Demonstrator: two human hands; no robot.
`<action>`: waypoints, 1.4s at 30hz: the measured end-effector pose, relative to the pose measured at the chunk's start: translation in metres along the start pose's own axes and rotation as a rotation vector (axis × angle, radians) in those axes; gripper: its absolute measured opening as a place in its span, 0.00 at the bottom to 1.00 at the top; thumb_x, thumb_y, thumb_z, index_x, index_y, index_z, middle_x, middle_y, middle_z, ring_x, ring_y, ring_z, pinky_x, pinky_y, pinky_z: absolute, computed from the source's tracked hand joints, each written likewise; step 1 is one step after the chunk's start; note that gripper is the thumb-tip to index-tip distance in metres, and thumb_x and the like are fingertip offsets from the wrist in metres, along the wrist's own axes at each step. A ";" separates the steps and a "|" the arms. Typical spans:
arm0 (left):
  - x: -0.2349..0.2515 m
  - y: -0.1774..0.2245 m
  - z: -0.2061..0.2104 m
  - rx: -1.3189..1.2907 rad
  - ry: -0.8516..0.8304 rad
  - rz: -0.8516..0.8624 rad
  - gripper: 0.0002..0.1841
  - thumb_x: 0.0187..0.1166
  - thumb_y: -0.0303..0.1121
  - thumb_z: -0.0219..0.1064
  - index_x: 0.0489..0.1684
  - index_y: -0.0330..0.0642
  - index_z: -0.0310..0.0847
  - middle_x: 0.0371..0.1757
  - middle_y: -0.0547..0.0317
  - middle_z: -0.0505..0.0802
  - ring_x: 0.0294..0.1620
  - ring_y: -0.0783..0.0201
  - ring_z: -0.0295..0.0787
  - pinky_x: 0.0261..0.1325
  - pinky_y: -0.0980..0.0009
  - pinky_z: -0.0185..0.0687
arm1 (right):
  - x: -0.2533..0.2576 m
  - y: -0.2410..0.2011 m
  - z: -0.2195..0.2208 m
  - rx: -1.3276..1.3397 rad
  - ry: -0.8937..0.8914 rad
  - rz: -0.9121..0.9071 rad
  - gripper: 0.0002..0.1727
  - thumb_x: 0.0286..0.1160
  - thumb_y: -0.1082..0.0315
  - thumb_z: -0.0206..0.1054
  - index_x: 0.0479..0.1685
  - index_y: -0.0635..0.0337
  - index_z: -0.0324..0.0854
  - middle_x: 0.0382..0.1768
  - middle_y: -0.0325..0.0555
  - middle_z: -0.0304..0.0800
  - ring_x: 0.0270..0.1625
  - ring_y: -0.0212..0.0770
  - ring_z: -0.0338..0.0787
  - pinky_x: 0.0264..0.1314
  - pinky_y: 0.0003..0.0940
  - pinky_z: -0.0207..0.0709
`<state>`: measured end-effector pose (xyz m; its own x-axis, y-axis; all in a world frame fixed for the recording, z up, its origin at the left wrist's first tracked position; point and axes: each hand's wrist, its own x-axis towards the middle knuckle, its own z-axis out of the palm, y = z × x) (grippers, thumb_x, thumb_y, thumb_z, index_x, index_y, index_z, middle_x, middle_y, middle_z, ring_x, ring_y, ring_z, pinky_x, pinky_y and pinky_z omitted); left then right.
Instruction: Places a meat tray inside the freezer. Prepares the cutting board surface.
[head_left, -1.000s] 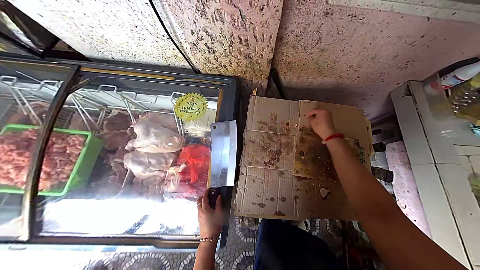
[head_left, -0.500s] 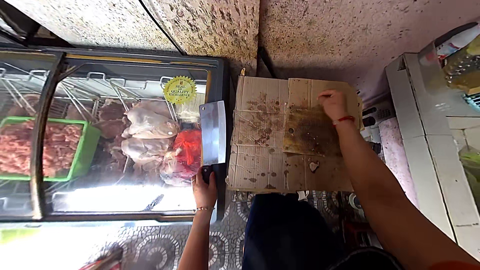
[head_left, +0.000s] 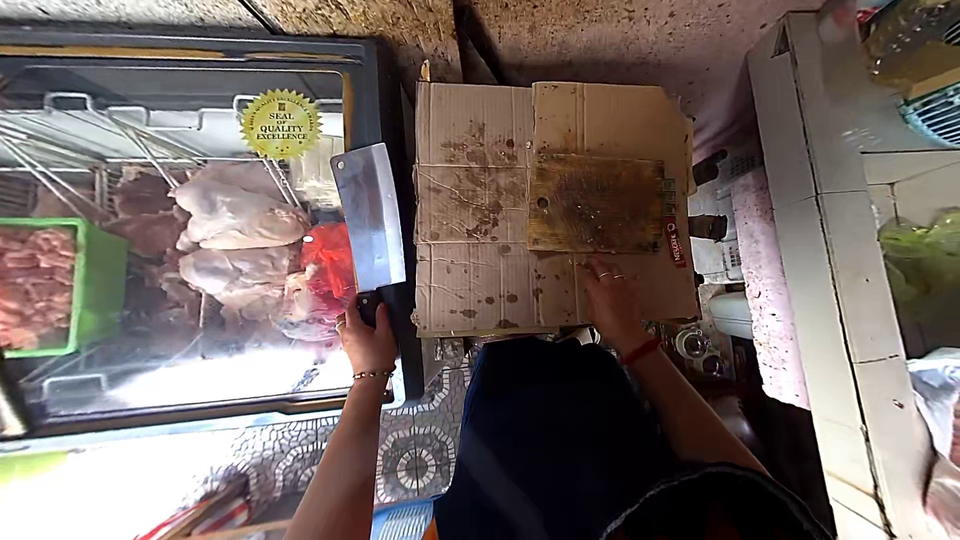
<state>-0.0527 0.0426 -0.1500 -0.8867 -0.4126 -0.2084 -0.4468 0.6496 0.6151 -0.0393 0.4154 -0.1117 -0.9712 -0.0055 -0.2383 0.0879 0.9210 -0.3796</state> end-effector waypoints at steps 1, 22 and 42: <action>0.001 -0.001 0.001 0.005 0.002 0.006 0.28 0.87 0.37 0.61 0.82 0.29 0.67 0.71 0.19 0.79 0.75 0.26 0.74 0.77 0.35 0.65 | -0.004 -0.004 0.005 -0.023 0.014 -0.003 0.26 0.77 0.85 0.58 0.76 0.68 0.78 0.79 0.68 0.75 0.83 0.70 0.71 0.82 0.63 0.67; 0.000 0.004 0.000 0.023 -0.009 -0.017 0.27 0.89 0.39 0.61 0.81 0.31 0.68 0.69 0.19 0.80 0.73 0.24 0.75 0.75 0.32 0.64 | 0.017 -0.002 -0.012 0.095 0.006 0.070 0.13 0.82 0.77 0.61 0.57 0.70 0.88 0.62 0.66 0.88 0.69 0.65 0.85 0.73 0.60 0.76; 0.000 0.004 -0.001 0.040 -0.030 -0.028 0.29 0.89 0.40 0.59 0.84 0.31 0.64 0.71 0.14 0.77 0.75 0.21 0.72 0.76 0.30 0.61 | -0.037 0.054 -0.014 0.101 0.235 0.263 0.15 0.84 0.76 0.59 0.57 0.72 0.89 0.62 0.70 0.88 0.68 0.66 0.87 0.73 0.58 0.77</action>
<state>-0.0540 0.0448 -0.1468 -0.8765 -0.4125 -0.2481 -0.4757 0.6634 0.5776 -0.0013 0.4710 -0.1114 -0.9359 0.3267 -0.1319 0.3512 0.8358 -0.4220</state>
